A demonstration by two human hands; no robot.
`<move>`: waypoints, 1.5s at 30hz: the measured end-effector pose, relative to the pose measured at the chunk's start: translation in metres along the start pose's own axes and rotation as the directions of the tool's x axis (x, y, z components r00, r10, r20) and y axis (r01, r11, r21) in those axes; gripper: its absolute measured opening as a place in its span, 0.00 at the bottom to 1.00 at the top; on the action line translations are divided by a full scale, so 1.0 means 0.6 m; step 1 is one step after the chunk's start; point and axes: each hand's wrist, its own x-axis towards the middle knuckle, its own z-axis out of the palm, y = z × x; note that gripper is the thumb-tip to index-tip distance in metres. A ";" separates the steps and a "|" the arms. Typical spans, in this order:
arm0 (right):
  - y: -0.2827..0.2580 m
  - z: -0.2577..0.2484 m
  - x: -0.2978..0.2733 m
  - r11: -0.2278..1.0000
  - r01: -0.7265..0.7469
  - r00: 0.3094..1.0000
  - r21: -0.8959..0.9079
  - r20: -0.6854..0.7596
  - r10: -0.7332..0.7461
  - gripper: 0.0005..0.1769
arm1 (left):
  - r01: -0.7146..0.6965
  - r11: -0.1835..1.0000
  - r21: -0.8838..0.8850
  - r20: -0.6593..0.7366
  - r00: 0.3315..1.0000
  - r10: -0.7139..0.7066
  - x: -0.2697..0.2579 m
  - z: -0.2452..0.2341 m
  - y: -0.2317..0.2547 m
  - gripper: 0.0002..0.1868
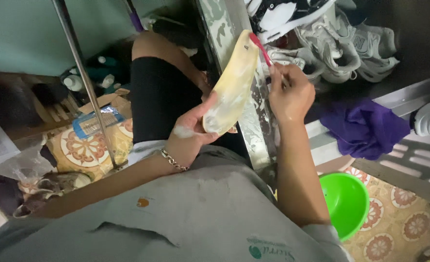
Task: The person cleans a shoe and an insole by scrubbing them with a brush and soap over a sink, then rinsing them under a faucet.
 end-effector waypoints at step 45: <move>0.135 -0.045 0.063 0.955 -0.158 0.987 -0.250 -0.065 0.146 0.22 | 0.097 0.994 -0.048 -0.111 0.989 -0.102 0.047 -0.023 0.049 0.61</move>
